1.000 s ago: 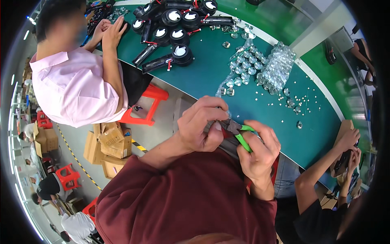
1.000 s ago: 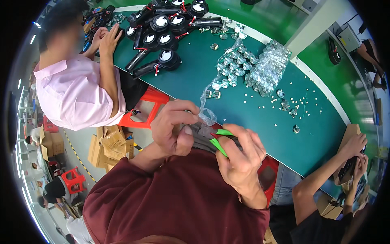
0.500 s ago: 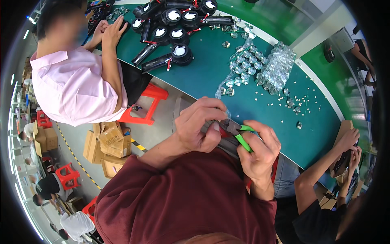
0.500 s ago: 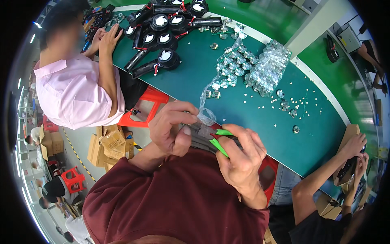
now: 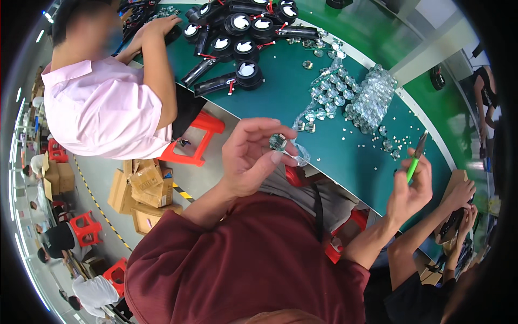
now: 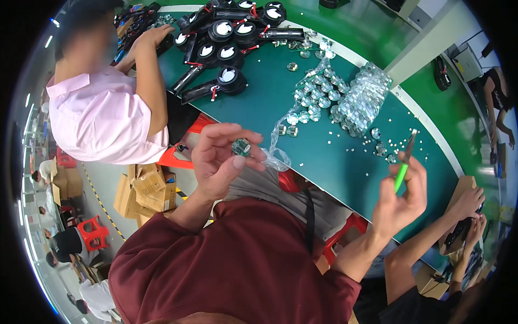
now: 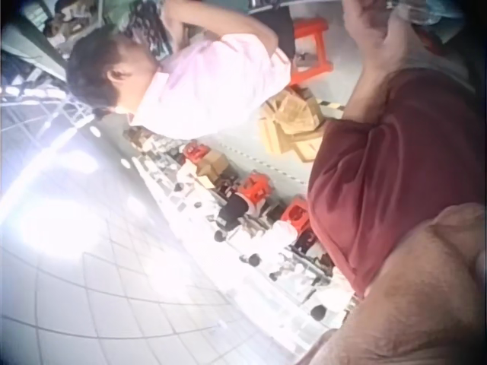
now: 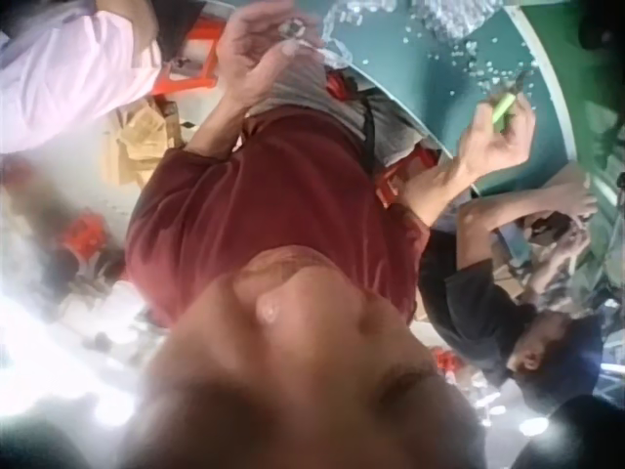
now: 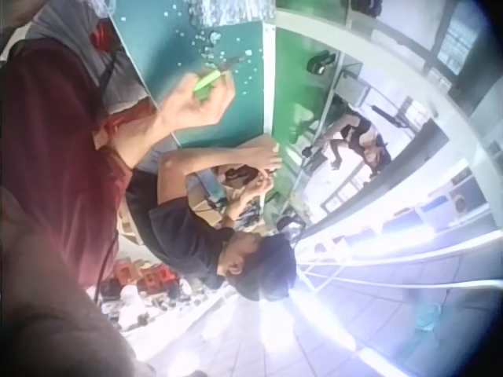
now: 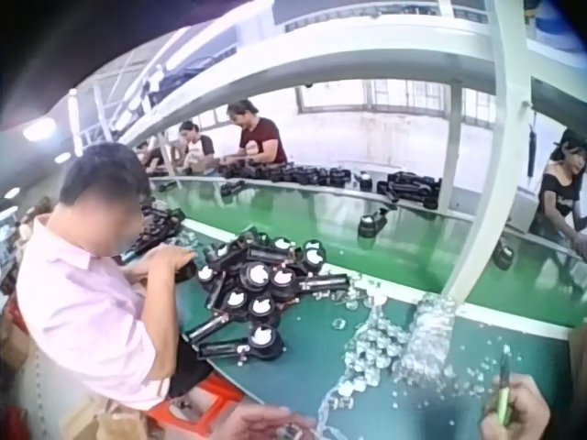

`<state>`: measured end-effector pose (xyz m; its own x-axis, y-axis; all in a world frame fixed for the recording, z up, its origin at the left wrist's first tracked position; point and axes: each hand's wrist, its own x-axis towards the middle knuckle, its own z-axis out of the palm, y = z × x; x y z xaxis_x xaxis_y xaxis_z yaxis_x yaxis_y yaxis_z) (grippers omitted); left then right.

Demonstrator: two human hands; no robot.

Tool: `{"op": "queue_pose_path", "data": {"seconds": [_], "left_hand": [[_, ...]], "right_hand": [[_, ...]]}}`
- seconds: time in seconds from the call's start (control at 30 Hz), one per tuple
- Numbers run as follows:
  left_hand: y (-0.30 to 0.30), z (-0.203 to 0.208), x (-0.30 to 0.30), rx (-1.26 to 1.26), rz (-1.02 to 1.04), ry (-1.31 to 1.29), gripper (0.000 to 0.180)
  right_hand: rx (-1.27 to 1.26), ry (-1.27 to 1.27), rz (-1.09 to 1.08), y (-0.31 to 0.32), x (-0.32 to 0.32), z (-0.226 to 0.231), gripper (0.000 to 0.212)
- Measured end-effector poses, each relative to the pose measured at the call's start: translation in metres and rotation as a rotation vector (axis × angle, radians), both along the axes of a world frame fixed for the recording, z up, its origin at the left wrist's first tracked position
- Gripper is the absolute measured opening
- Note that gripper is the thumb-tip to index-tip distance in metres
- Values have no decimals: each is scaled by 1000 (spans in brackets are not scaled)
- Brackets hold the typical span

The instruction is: Assembling electronic devices by trimming component leads and installing PCBs into plastic housings at a factory workbench.

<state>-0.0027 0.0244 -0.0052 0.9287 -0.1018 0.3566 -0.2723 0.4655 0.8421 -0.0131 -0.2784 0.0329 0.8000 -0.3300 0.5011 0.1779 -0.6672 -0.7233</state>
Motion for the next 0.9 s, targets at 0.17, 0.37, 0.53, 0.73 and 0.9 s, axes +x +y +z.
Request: {"op": "queue_pose_path", "data": {"seconds": [0.17, 0.37, 0.53, 0.73, 0.9], "left_hand": [[5, 1, -1, -35, -45, 16, 27], [7, 0, 6, -10, -10, 44, 25], [13, 4, 18, -41, 20, 16, 23], [51, 28, 102, 417, 677, -50, 21], [142, 47, 231, 661, 1149, -66, 15]], "right_hand": [[27, 17, -19, -56, 30, -30, 17], [-79, 123, -93, -105, 64, -45, 22], [-294, 243, -136, -130, 102, -52, 22], [-528, 238, -250, -146, 113, -76, 22], [-532, 284, -273, -122, 122, -71, 26]]}}
